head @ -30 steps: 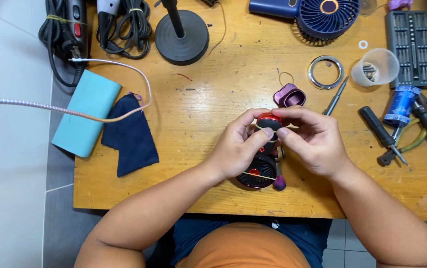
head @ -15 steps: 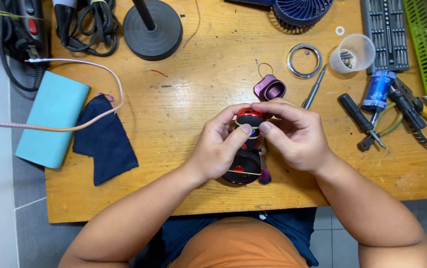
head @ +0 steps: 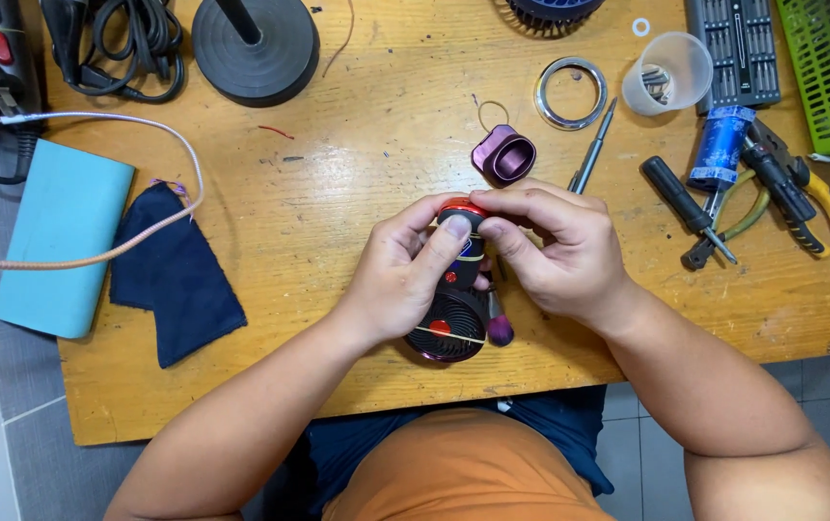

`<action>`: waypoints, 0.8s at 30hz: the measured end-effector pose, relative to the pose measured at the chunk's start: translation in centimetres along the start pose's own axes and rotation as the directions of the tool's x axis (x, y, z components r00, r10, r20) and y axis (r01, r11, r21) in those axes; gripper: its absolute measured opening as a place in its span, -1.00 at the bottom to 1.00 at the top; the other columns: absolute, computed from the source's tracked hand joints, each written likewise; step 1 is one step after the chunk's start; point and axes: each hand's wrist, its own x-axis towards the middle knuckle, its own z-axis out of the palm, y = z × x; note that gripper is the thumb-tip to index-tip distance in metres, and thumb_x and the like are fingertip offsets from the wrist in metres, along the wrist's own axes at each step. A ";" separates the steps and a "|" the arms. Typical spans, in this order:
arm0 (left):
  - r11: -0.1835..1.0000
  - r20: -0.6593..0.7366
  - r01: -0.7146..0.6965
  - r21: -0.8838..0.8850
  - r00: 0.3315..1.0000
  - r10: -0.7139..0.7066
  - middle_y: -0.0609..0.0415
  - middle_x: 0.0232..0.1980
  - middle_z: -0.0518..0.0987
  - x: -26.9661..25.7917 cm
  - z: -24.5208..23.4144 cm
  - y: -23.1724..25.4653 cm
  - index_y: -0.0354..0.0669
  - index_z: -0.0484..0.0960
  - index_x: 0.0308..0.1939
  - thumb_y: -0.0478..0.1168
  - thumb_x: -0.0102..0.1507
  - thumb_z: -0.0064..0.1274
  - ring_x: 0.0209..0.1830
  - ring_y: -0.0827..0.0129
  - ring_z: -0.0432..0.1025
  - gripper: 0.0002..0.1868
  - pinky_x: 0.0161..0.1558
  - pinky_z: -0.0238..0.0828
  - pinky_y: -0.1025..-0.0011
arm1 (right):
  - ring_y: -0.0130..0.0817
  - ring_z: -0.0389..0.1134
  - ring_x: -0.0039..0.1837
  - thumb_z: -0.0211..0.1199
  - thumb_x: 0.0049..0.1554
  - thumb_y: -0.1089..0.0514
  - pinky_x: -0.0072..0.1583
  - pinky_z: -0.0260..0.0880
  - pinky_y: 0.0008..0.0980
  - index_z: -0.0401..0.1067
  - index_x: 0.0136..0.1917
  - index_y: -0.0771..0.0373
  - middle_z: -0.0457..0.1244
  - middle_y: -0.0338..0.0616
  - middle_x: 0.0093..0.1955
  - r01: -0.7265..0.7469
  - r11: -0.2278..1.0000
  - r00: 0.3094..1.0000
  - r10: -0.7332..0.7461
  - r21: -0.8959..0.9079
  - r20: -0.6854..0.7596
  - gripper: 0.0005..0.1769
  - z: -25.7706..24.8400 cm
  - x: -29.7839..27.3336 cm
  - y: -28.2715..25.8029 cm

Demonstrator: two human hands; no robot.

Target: Repairing and assembling a handheld electric fan on a workbench by connecting the fan head to the handle.

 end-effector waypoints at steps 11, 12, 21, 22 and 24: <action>1.000 0.081 0.012 0.004 0.997 -0.012 -0.20 -0.05 0.82 0.5 -0.8 0.5 -0.28 0.71 0.35 -0.15 0.60 0.08 -0.18 0.25 0.78 -0.66 -0.16 0.89 0.23 | -0.02 0.56 -0.11 0.43 0.40 0.30 -0.01 0.58 -0.12 0.70 0.24 0.48 0.50 0.13 -0.04 0.153 0.976 0.986 -0.140 -0.153 0.093 -0.79 -1.1 0.6 -1.0; 1.000 0.084 0.010 0.005 0.996 -0.010 -0.22 -0.05 0.82 0.5 -0.9 0.4 -0.28 0.71 0.36 -0.15 0.60 0.08 -0.19 0.20 0.79 -0.66 -0.16 0.89 0.20 | 0.02 0.56 -0.12 0.42 0.40 0.31 -0.02 0.58 -0.11 0.70 0.24 0.48 0.50 0.15 -0.05 0.171 0.971 0.982 -0.155 -0.166 0.104 -0.79 -1.2 0.6 -1.0; 0.983 0.043 0.039 0.182 0.998 -0.048 -0.12 -0.17 0.79 0.8 -1.3 -0.4 -0.20 0.71 0.44 -0.15 0.58 0.14 -0.16 0.33 0.72 -0.62 -0.10 0.88 0.19 | 0.14 0.58 -0.11 0.35 0.42 0.34 -0.06 0.60 -0.02 0.70 0.24 0.52 0.53 0.21 -0.01 0.321 0.881 0.940 -0.250 -0.349 0.234 -0.78 -1.9 0.8 -1.1; 0.982 0.042 0.042 0.182 0.998 -0.051 -0.12 -0.17 0.79 0.8 -1.4 -0.5 -0.20 0.71 0.44 -0.15 0.58 0.14 -0.16 0.33 0.72 -0.62 -0.10 0.88 0.19 | 0.14 0.58 -0.11 0.35 0.42 0.34 -0.06 0.60 -0.02 0.70 0.24 0.52 0.53 0.21 -0.01 0.318 0.882 0.940 -0.247 -0.347 0.234 -0.78 -1.9 0.6 -0.9; 0.973 0.032 0.050 0.226 0.998 -0.059 -0.10 -0.19 0.78 0.9 -1.5 -0.7 -0.18 0.70 0.45 -0.16 0.59 0.13 -0.20 0.35 0.72 -0.62 -0.10 0.88 0.24 | 0.15 0.58 -0.13 0.38 0.42 0.32 -0.10 0.59 0.00 0.70 0.23 0.52 0.53 0.22 -0.03 0.340 0.850 0.935 -0.258 -0.402 0.245 -0.79 -1.9 0.3 -0.5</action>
